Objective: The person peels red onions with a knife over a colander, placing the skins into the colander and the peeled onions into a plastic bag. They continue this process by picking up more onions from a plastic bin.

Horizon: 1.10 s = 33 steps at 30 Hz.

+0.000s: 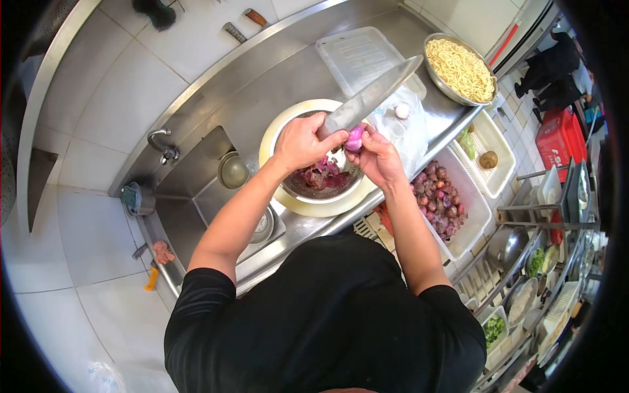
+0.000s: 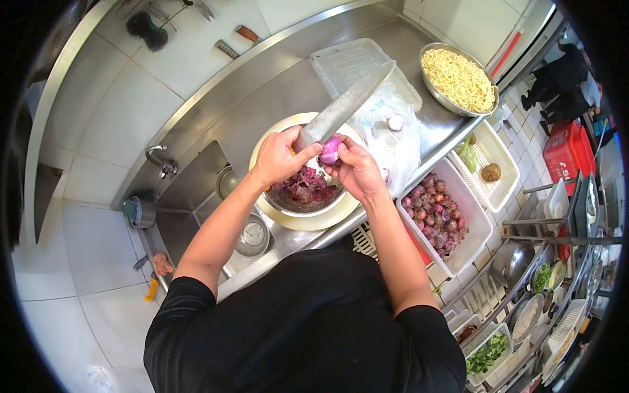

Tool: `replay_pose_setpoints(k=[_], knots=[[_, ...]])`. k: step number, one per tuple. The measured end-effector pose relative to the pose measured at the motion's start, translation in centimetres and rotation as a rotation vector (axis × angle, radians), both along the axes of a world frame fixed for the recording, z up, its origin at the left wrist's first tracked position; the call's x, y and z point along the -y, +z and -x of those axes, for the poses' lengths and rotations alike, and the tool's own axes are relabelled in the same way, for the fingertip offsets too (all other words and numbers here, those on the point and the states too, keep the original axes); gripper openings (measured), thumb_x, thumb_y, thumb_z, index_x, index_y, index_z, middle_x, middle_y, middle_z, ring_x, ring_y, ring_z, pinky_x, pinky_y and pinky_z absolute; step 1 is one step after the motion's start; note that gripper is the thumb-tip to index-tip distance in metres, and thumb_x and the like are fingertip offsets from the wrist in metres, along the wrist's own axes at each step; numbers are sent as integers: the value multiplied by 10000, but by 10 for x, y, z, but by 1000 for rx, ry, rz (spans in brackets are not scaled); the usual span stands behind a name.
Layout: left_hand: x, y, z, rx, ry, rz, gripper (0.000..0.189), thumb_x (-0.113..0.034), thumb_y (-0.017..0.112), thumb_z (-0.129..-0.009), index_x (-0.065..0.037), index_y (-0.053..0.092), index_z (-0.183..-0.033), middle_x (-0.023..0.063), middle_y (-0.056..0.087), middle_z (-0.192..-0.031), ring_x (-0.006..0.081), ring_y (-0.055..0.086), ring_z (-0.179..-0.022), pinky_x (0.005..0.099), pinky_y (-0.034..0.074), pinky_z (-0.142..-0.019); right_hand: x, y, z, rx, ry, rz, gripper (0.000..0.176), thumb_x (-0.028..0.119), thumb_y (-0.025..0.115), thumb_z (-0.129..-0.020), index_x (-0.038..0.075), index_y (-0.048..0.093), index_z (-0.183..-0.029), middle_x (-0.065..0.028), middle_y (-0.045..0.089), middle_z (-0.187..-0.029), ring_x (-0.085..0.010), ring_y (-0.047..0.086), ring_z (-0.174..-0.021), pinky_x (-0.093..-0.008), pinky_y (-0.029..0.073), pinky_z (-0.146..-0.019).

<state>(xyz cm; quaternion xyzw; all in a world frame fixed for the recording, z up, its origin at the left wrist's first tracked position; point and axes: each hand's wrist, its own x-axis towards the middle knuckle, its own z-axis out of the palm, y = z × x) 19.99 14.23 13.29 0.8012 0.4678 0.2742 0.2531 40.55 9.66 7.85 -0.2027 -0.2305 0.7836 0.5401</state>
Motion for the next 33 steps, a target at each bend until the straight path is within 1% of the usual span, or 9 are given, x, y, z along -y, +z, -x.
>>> replay_pose_setpoints(k=[7, 8, 10, 13, 16, 19, 22, 26, 33], knots=[[-4, -10, 19, 66, -141, 26, 476, -485, 772, -820, -53, 622, -689, 117, 592, -572, 285, 591, -519, 395, 450, -527, -4, -11, -6, -17, -23, 30, 332, 196, 515, -1023, -10, 529, -1283, -124, 637, -1104, -216, 608, -865, -338, 501, -744], [-5, -10, 24, 106, -59, 82, 452, -476, 772, -826, -53, 647, -726, 112, 601, -579, 251, 574, -507, 386, 446, -524, -4, -10, -10, -66, -19, 21, 335, 204, 510, -1025, -15, 534, -1278, -129, 637, -1101, -220, 606, -848, -336, 499, -739], [-13, -1, 34, -95, 114, 129, 438, -480, 764, -838, -50, 691, -792, 110, 629, -599, 228, 613, -546, 379, 473, -560, -2, -12, -14, -129, -18, 69, 375, 228, 491, -1034, 1, 515, -1332, -154, 634, -1106, -233, 591, -808, -329, 501, -722], [-29, -23, 47, 55, 180, 265, 476, -478, 790, -824, -27, 643, -775, 74, 653, -631, 158, 560, -546, 337, 463, -574, -3, -11, -17, -246, 44, 75, 436, 246, 467, -1049, 8, 464, -1415, -173, 619, -1147, -238, 572, -797, -327, 508, -724], [-20, -12, 38, -59, 312, 278, 537, -539, 825, -747, -63, 725, -974, 99, 711, -737, 243, 702, -694, 375, 520, -663, -5, -8, -14, -285, 61, 175, 463, 272, 440, -1064, 13, 434, -1448, -189, 609, -1162, -217, 548, -800, -304, 491, -714], [-14, -14, 32, 54, 200, 142, 608, -543, 873, -675, -57, 714, -1002, 90, 707, -759, 226, 680, -677, 366, 516, -669, -1, 0, -9, -303, 107, 190, 468, 315, 420, -1074, 8, 451, -1426, -191, 605, -1158, -198, 532, -799, -292, 471, -704], [-10, -11, 19, 86, 95, 244, 621, -525, 895, -648, -42, 711, -994, 87, 692, -739, 201, 660, -662, 347, 506, -661, 0, 0, -3, -344, 184, 124, 464, 349, 412, -1077, 2, 494, -1373, -175, 608, -1132, -190, 521, -795, -296, 456, -702], [-6, -4, 5, 150, -72, 206, 517, -408, 923, -674, -33, 627, -872, 40, 598, -669, 115, 547, -637, 297, 444, -610, 3, -11, 5, -335, 194, 86, 392, 314, 418, -1069, -11, 542, -1251, -137, 592, -1088, -187, 478, -805, -292, 417, -698], [-11, -12, 4, 204, -128, 195, 536, -461, 902, -697, -39, 596, -819, 23, 584, -643, 126, 527, -609, 301, 437, -597, 2, -11, 7, -378, 227, 87, 362, 320, 428, -1070, 12, 555, -1211, -139, 600, -1066, -194, 479, -772, -306, 418, -700]])
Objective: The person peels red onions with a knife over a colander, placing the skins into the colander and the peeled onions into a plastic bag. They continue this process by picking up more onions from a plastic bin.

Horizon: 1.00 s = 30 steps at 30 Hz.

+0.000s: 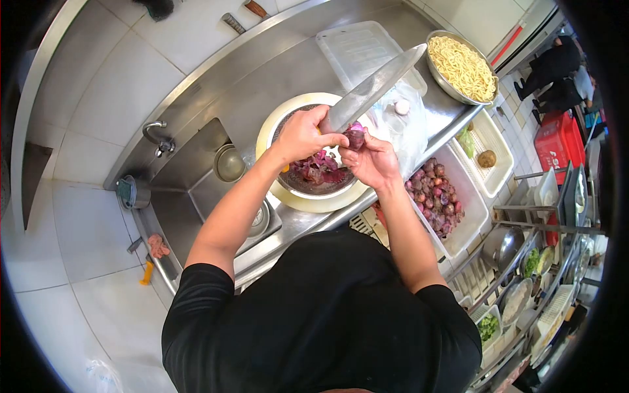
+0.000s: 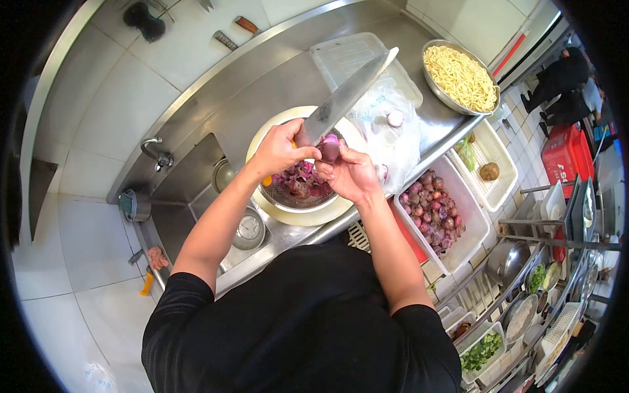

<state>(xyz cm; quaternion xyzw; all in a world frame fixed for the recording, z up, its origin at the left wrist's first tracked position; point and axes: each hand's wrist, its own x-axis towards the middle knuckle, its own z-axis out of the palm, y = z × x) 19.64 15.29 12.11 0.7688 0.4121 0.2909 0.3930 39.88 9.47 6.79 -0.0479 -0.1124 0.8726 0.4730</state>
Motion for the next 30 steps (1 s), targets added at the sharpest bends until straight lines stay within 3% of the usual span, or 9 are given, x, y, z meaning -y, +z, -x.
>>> replay_pose_setpoints(k=[8, 12, 15, 16, 17, 19, 25, 26, 30], knots=[[6, 1, -2, 74, -17, 39, 459, -409, 860, -762, -36, 711, -984, 57, 648, -669, 134, 569, -595, 302, 460, -597, -1, -2, 2, -6, -37, 95, 331, 312, 441, -1070, 37, 570, -1201, -113, 627, -1023, -194, 510, -749, -310, 430, -688], [15, 4, 5, -35, -114, 78, 339, -307, 838, -802, -31, 699, -941, 36, 682, -731, 116, 617, -663, 286, 477, -638, -6, -6, 5, 128, -224, 193, 301, 314, 470, -1063, 57, 582, -1172, -85, 646, -971, -190, 555, -757, -314, 445, -667], [17, -4, 15, 71, -31, 181, 348, -337, 851, -781, -51, 729, -936, 46, 674, -670, 124, 596, -597, 291, 477, -598, -8, -7, -5, 173, -260, 159, 288, 327, 494, -1054, 71, 587, -1148, -67, 645, -974, -180, 536, -747, -303, 432, -650], [12, -3, 21, 58, 5, 41, 339, -323, 857, -774, -61, 729, -949, 44, 696, -700, 131, 636, -622, 302, 500, -616, -9, -8, -9, 149, -237, 133, 289, 326, 495, -1054, 70, 587, -1151, -68, 645, -979, -177, 527, -742, -303, 428, -649], [11, -1, 24, 22, 117, 112, 386, -336, 883, -739, -64, 724, -961, 45, 704, -721, 124, 650, -647, 303, 509, -638, -9, -8, -11, 124, -214, 107, 289, 324, 496, -1054, 69, 587, -1154, -70, 644, -983, -175, 518, -738, -302, 424, -649], [7, 27, 31, -308, 153, -30, 468, -367, 910, -693, -63, 722, -994, 44, 705, -742, 113, 643, -660, 303, 508, -653, -6, -2, -11, 108, -206, 113, 333, 331, 488, -1052, 64, 572, -1232, -111, 643, -1017, -180, 497, -737, -302, 414, -654], [10, 25, 12, -91, 122, 64, 588, -455, 923, -629, -50, 715, -1001, 54, 675, -733, 177, 617, -647, 306, 489, -646, -4, 8, -3, -2, -122, 44, 406, 303, 510, -1030, 54, 531, -1350, -166, 648, -1078, -217, 533, -783, -320, 420, -673], [10, 25, 7, -21, 101, 42, 559, -427, 945, -613, -22, 619, -818, 31, 622, -683, 128, 562, -639, 298, 452, -610, -2, 10, -1, 13, -122, 43, 408, 293, 517, -1024, 50, 531, -1352, -170, 651, -1084, -223, 541, -793, -325, 422, -677], [5, 26, -1, -24, 28, -56, 593, -433, 967, -585, -40, 554, -749, 14, 569, -648, 114, 520, -618, 292, 425, -593, -1, 1, 3, -14, -61, -14, 388, 286, 570, -974, 22, 577, -1258, -142, 630, -1018, -213, 514, -798, -322, 413, -699]])
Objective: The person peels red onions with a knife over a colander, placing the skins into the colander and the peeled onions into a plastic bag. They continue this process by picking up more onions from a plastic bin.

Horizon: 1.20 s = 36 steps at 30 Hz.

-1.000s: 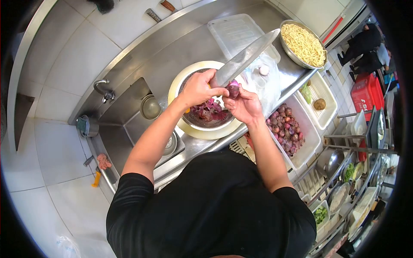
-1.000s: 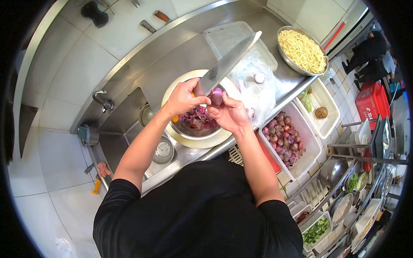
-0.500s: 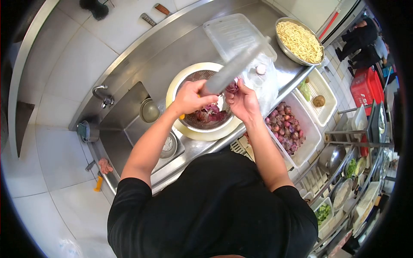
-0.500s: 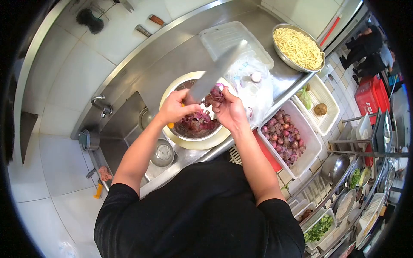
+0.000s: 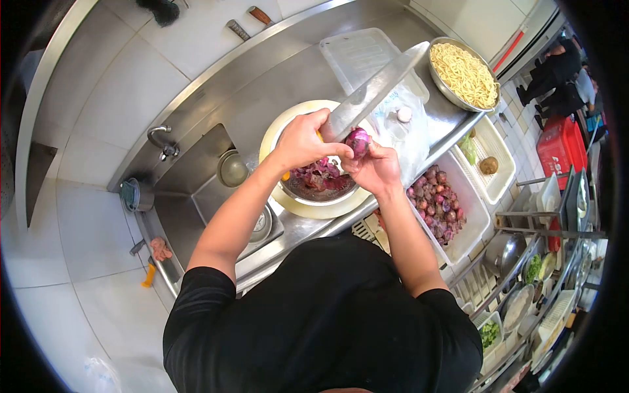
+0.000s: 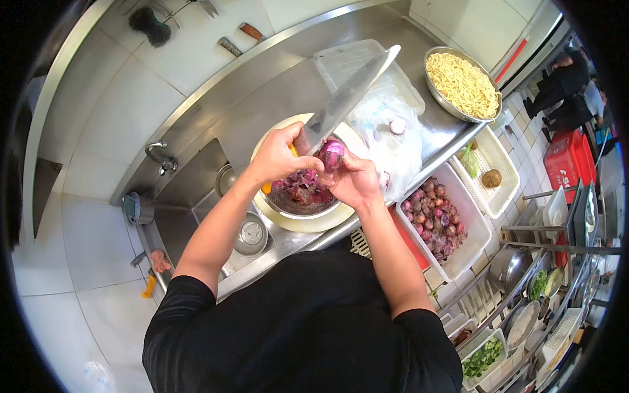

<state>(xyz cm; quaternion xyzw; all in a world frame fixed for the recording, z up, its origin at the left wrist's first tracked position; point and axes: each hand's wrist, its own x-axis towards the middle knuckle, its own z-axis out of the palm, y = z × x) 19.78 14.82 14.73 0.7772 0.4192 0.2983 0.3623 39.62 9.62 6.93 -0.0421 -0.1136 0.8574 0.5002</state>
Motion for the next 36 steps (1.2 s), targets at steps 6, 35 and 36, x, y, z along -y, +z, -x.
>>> replay_pose_setpoints(k=[6, 35, 36], knots=[[-2, -6, -1, 19, -104, 34, 493, -370, 921, -694, -29, 580, -794, 37, 585, -652, 121, 528, -612, 296, 430, -595, 0, 0, 3, -46, 91, -62, 328, 290, 556, -982, 24, 617, -1164, -85, 613, -976, -176, 470, -771, -297, 390, -698], [3, -30, 0, 156, -55, 69, 537, -490, 857, -761, -40, 565, -786, 35, 569, -646, 139, 515, -602, 305, 437, -582, 4, -4, 6, -106, 76, -103, 393, 327, 435, -1065, -9, 568, -1218, -157, 595, -1116, -191, 467, -747, -308, 408, -705], [3, -31, 0, 163, -52, 61, 534, -491, 850, -771, -40, 565, -782, 36, 568, -642, 139, 513, -595, 304, 435, -574, 4, -3, 5, -95, 75, -101, 390, 329, 436, -1065, -5, 570, -1214, -149, 596, -1107, -191, 466, -747, -308, 406, -703]])
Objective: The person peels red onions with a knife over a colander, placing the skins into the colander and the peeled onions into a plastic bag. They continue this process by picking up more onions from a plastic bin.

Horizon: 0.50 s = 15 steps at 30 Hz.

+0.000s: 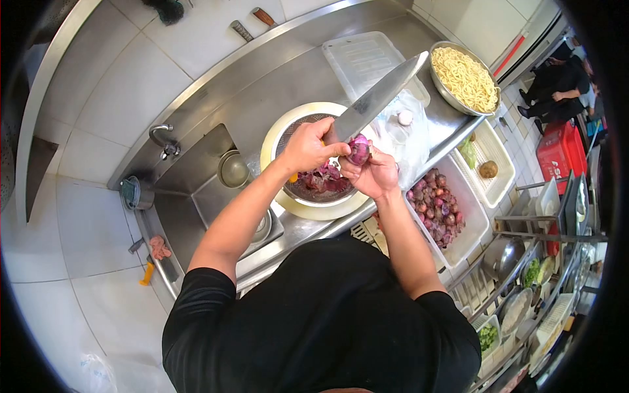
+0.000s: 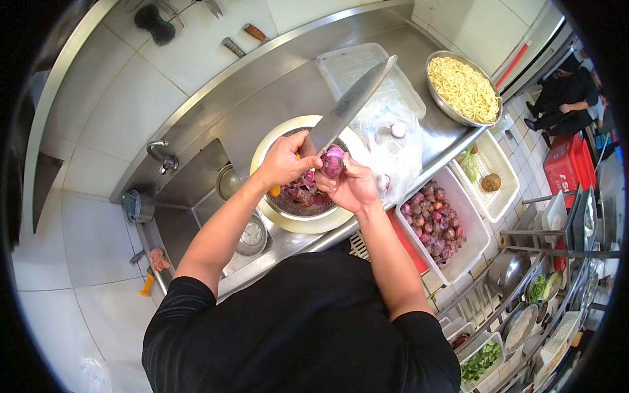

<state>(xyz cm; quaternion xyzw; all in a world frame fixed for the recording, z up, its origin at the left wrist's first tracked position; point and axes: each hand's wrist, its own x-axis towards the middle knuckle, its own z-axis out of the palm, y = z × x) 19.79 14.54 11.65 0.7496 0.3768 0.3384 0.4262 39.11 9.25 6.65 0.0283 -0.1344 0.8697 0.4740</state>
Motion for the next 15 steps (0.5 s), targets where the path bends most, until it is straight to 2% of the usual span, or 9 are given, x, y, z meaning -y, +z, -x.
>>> replay_pose_setpoints(k=[4, 7, 12, 15], knots=[[-1, -2, 2, -45, 13, -70, 496, -463, 832, -807, -39, 576, -779, 28, 541, -616, 131, 488, -573, 304, 415, -552, 2, 10, 0, 52, -14, 24, 366, 332, 453, -1061, 17, 577, -1202, -121, 603, -1081, -186, 461, -739, -309, 397, -692], [3, 5, 1, -45, -3, -66, 455, -431, 823, -825, -40, 595, -781, 22, 520, -602, 125, 470, -564, 304, 402, -543, 3, 8, 0, 79, -29, 8, 436, 378, 410, -1073, -3, 574, -1209, -75, 605, -1090, -151, 432, -723, -292, 377, -674], [5, 8, 2, -107, -31, 21, 403, -389, 809, -845, -40, 619, -779, 20, 527, -608, 114, 474, -572, 295, 400, -546, 4, 2, -4, 175, -93, 49, 330, 324, 481, -1051, 52, 580, -1208, -105, 626, -1042, -184, 477, -739, -308, 400, -678], [7, 13, 12, -89, -217, -33, 379, -360, 795, -861, -34, 622, -777, 18, 560, -619, 106, 508, -583, 286, 421, -559, -1, -4, -2, 128, -88, -9, 335, 324, 491, -1047, 68, 566, -1250, -123, 636, -1059, -183, 477, -739, -308, 398, -671]])
